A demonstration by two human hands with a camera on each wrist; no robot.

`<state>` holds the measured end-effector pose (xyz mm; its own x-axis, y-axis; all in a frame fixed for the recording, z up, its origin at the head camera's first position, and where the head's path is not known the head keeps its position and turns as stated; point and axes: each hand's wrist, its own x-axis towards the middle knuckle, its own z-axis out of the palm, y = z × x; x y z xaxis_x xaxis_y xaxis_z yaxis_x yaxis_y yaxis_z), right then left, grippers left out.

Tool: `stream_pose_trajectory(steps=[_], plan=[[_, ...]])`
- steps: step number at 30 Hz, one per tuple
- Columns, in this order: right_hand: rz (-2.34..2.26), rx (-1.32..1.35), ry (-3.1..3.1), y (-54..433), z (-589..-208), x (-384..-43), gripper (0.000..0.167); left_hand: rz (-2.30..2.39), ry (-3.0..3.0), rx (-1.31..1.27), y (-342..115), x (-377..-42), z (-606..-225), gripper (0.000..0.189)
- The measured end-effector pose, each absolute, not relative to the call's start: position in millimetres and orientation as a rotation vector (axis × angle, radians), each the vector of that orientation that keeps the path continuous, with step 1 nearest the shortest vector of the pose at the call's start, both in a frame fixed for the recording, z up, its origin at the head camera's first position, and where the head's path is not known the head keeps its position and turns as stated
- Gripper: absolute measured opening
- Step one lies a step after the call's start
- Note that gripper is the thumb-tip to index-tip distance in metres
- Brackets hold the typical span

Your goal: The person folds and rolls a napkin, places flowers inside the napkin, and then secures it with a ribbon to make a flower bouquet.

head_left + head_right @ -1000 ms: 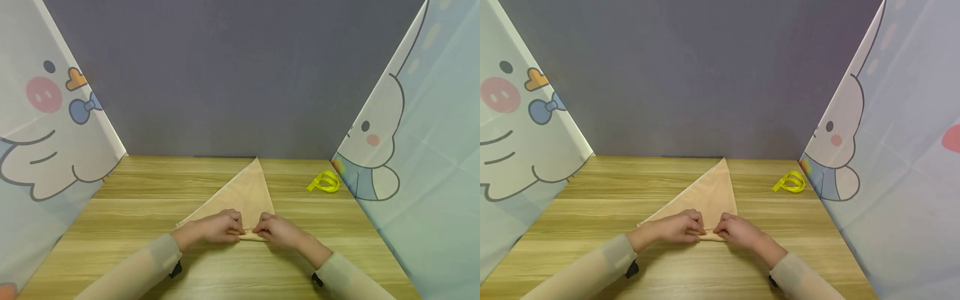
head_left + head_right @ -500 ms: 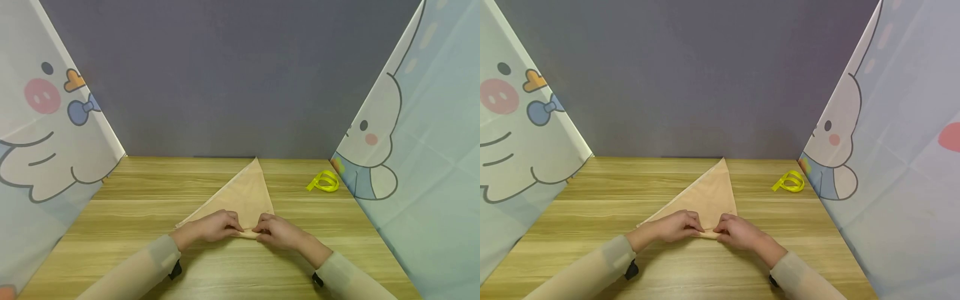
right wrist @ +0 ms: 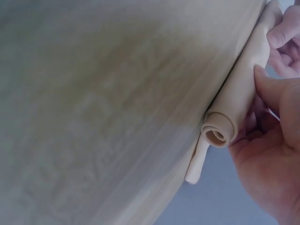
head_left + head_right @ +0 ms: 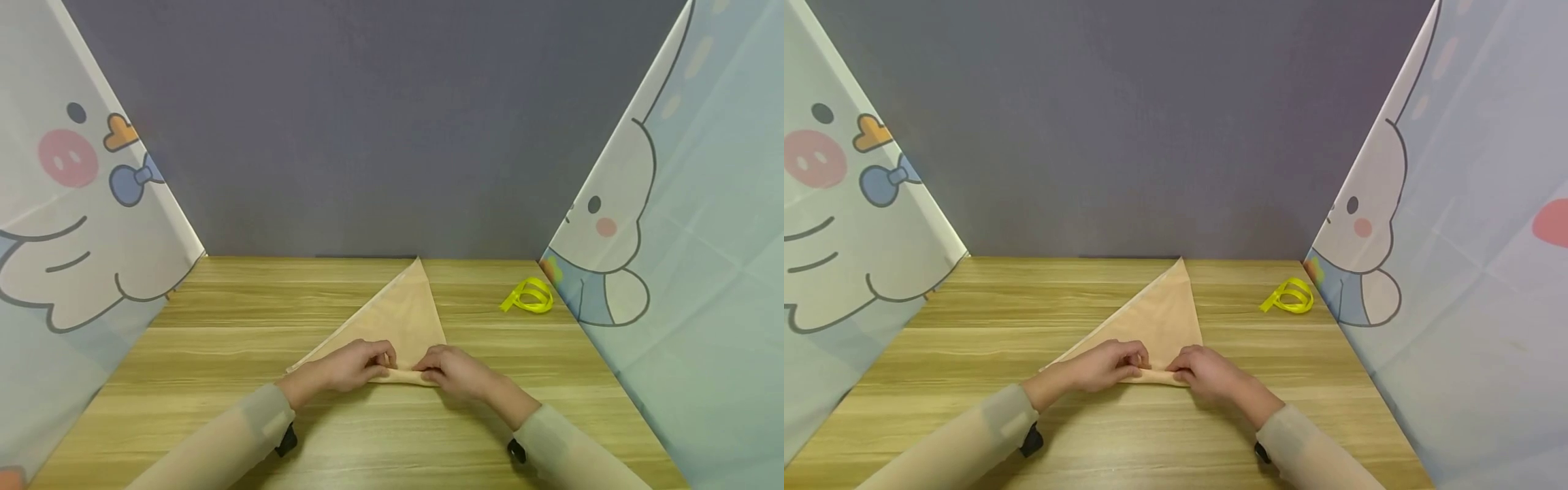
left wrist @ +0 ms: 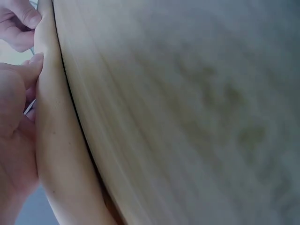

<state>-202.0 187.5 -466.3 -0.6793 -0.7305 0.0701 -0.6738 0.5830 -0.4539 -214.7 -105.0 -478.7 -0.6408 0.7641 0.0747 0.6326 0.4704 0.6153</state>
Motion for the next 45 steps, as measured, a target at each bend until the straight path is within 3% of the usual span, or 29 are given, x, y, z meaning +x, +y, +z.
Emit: stream_pose_trajectory(steps=[7, 23, 33, 39, 45], plan=[[-0.838, -1.170, 2.615, 188.4, -468.7, -204.7, 0.017, 0.874, 2.536, 1.309, -106.6, -217.0, -481.3, 0.013], [-0.678, -1.299, 2.707, 187.3, -468.5, -201.4, 0.020, 0.617, 2.660, 1.497, -107.1, -214.4, -475.6, 0.018], [-0.666, -1.270, 2.665, 191.5, -467.1, -201.9, 0.028, 0.617, 2.574, 1.453, -108.1, -218.3, -473.5, 0.023], [-0.671, -1.289, 2.687, 192.5, -467.6, -203.2, 0.024, 0.672, 2.571, 1.487, -109.3, -220.6, -475.8, 0.019], [-0.730, -1.187, 2.658, 194.2, -466.8, -206.5, 0.022, 0.831, 2.531, 1.335, -112.1, -218.8, -478.4, 0.018]])
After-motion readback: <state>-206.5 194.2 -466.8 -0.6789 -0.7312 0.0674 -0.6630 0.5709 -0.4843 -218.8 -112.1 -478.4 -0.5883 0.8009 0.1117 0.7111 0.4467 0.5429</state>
